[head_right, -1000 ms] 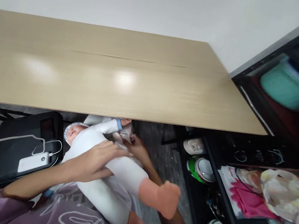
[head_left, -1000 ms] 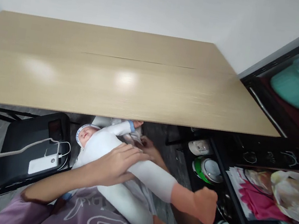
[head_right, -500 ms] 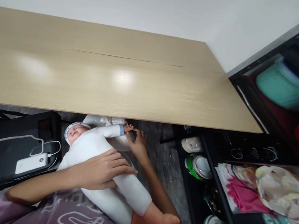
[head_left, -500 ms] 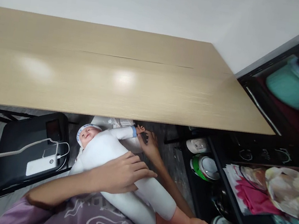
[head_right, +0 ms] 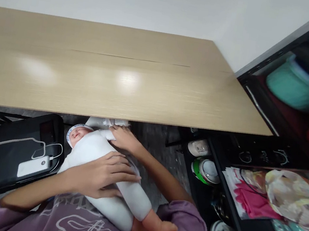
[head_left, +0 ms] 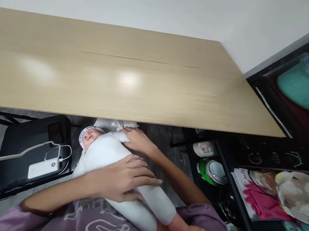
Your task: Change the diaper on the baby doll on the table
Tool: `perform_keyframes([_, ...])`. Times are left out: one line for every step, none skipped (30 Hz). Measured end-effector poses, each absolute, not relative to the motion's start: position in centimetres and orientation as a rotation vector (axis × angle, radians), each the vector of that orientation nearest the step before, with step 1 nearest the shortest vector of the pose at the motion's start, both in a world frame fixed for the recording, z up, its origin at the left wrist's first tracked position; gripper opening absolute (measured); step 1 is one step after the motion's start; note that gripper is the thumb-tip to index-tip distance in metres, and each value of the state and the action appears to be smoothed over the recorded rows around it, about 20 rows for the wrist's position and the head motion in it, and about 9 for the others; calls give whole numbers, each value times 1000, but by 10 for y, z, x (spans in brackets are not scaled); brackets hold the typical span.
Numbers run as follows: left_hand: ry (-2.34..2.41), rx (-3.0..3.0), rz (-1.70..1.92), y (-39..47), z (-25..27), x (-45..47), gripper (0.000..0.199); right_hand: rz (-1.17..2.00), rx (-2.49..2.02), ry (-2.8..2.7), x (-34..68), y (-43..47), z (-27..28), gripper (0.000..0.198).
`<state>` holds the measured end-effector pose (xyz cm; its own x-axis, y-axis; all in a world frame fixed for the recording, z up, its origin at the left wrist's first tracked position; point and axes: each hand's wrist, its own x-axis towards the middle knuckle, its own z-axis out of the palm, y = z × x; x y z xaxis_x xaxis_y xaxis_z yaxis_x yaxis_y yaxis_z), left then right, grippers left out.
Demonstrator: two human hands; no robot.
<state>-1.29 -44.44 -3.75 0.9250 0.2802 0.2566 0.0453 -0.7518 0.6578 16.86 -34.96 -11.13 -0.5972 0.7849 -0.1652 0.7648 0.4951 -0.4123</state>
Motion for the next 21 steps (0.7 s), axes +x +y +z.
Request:
perform_keyframes([303,2359,528,-451,-39,-24,62,684,-1378,-2715,163,-346,-108,36])
perform_keyframes([418,2322,640,-459,-43,-39,60,653,-1356,-2735,159,-345,-104,31])
perform_keyframes([578,2276,774,-471,-50,-57,53,617,-1325,-2746,156,-345,-99,28])
perform_keyframes([795,2212,945,-484,-61,-77,39,582,-1284,-2755,154,-346,-94,27])
perform_keyframes([1047,2120,1098,-498,-74,-98,29,552,-1236,-2764,152,-347,-88,26])
perform_keyframes([1316,2016,1115,-513,-89,-120,30,526,-1186,-2769,151,-349,-83,26])
perform_keyframes([1526,1891,1065,-527,-104,-140,36,504,-1134,-2768,149,-350,-78,25])
perform_keyframes([1659,1752,1016,-540,-118,-158,45,485,-1081,-2760,146,-351,-73,25])
perform_keyframes([1757,1626,943,-551,-130,-172,55,464,-1030,-2748,144,-351,-69,25])
perform_keyframes([1815,1517,850,-559,-140,-181,64,437,-985,-2732,141,-352,-66,25])
perform_keyframes([1847,1428,772,-566,-147,-187,70,401,-944,-2715,138,-354,-62,26])
perform_keyframes([1861,1363,710,-570,-150,-189,72,355,-903,-2695,136,-356,-58,27])
perform_keyframes([1865,1320,681,-572,-150,-189,71,307,-864,-2671,135,-359,-53,28])
perform_keyframes([1868,1298,689,-574,-148,-186,68,260,-827,-2639,136,-363,-47,29])
perform_keyframes([1871,1297,727,-574,-143,-183,65,222,-793,-2598,140,-369,-38,30])
perform_keyframes([1873,1320,792,-573,-137,-179,62,197,-761,-2550,145,-375,-28,31])
perform_keyframes([1872,1367,866,-571,-130,-176,60,183,-744,-2500,152,-382,-16,31])
perform_keyframes([1870,1445,946,-567,-122,-175,60,176,-746,-2452,162,-389,-4,30])
perform_keyframes([1859,1551,1021,-562,-114,-174,60,175,-772,-2419,173,-396,9,29])
perform_keyframes([1834,1685,1079,-554,-105,-174,60,174,-843,-2397,185,-402,21,28])
perform_keyframes([1794,1832,1112,-544,-95,-174,59,179,-930,-2389,199,-408,30,28])
